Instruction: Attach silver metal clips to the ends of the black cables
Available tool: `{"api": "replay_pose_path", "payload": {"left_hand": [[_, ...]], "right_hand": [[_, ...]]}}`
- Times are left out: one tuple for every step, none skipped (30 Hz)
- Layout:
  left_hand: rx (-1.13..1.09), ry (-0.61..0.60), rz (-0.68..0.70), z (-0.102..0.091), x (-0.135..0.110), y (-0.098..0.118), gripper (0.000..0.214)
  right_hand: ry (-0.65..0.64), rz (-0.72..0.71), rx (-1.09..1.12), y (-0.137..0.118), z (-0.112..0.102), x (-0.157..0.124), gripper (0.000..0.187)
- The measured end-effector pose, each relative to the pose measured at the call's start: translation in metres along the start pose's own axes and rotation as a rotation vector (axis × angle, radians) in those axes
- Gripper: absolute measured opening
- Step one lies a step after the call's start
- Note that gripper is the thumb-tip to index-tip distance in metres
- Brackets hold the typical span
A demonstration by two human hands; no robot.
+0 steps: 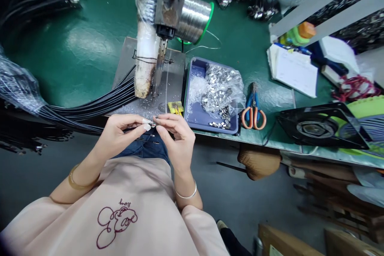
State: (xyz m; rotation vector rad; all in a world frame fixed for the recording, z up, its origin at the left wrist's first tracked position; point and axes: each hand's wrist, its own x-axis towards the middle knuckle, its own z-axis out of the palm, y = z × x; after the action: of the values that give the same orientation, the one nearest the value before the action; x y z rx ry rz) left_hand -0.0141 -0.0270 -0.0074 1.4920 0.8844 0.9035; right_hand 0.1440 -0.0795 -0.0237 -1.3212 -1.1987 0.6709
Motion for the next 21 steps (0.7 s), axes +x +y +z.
{"api": "replay_pose_path", "payload": {"left_hand": [[0.009,0.007,0.011,0.000,0.000,0.000,0.016],[0.025,0.012,0.029,0.000,0.001,-0.001,0.016],[0.044,0.013,0.053,0.000,0.000,-0.001,0.015],[0.067,0.008,0.075,0.000,0.000,-0.002,0.015],[0.092,-0.007,0.094,0.000,0.000,-0.003,0.015],[0.119,-0.030,0.109,0.000,-0.001,-0.004,0.015],[0.151,-0.055,0.120,0.001,-0.001,-0.005,0.016],[0.189,-0.081,0.131,0.001,-0.001,-0.006,0.017],[0.232,-0.104,0.139,0.002,-0.002,-0.007,0.018],[0.274,-0.119,0.145,0.003,-0.002,-0.008,0.020],[0.305,-0.124,0.146,0.004,-0.002,-0.009,0.022],[0.317,-0.117,0.135,0.006,-0.001,-0.009,0.023],[0.302,-0.104,0.110,0.006,-0.001,-0.009,0.023],[0.255,-0.088,0.071,0.007,0.000,-0.009,0.023],[0.181,-0.072,0.019,0.006,0.001,-0.008,0.022],[0.087,-0.061,-0.039,0.006,0.002,-0.007,0.020],[-0.011,-0.054,-0.098,0.004,0.004,-0.007,0.017],[-0.103,-0.051,-0.151,0.003,0.005,-0.006,0.016],[-0.178,-0.053,-0.193,0.001,0.006,-0.005,0.015],[-0.232,-0.054,-0.224,0.000,0.007,-0.004,0.015],[-0.266,-0.055,-0.243,-0.002,0.008,-0.004,0.015]], "right_hand": [[-0.027,0.001,-0.001,-0.001,-0.002,0.001,0.009],[-0.060,0.001,-0.004,-0.002,-0.004,0.003,0.010],[-0.092,0.001,-0.015,-0.004,-0.006,0.004,0.010],[-0.123,-0.003,-0.037,-0.006,-0.009,0.006,0.010],[-0.154,-0.013,-0.075,-0.008,-0.011,0.007,0.010],[-0.187,-0.032,-0.133,-0.010,-0.013,0.009,0.010],[-0.221,-0.061,-0.208,-0.013,-0.015,0.009,0.010],[-0.256,-0.102,-0.294,-0.015,-0.017,0.010,0.011],[-0.287,-0.154,-0.383,-0.017,-0.018,0.009,0.012],[-0.306,-0.212,-0.469,-0.018,-0.018,0.009,0.013],[-0.312,-0.268,-0.540,-0.019,-0.018,0.008,0.014],[-0.301,-0.317,-0.590,-0.019,-0.018,0.006,0.014],[-0.262,-0.359,-0.614,-0.019,-0.017,0.005,0.015],[-0.193,-0.393,-0.613,-0.018,-0.015,0.005,0.016],[-0.101,-0.419,-0.589,-0.017,-0.014,0.004,0.018],[0.000,-0.440,-0.545,-0.015,-0.013,0.003,0.020],[0.090,-0.455,-0.486,-0.013,-0.012,0.003,0.021],[0.152,-0.463,-0.421,-0.011,-0.010,0.003,0.022],[0.179,-0.470,-0.361,-0.009,-0.009,0.002,0.022],[0.173,-0.480,-0.314,-0.007,-0.008,0.001,0.021],[0.145,-0.491,-0.286,-0.005,-0.006,0.001,0.020]]}}
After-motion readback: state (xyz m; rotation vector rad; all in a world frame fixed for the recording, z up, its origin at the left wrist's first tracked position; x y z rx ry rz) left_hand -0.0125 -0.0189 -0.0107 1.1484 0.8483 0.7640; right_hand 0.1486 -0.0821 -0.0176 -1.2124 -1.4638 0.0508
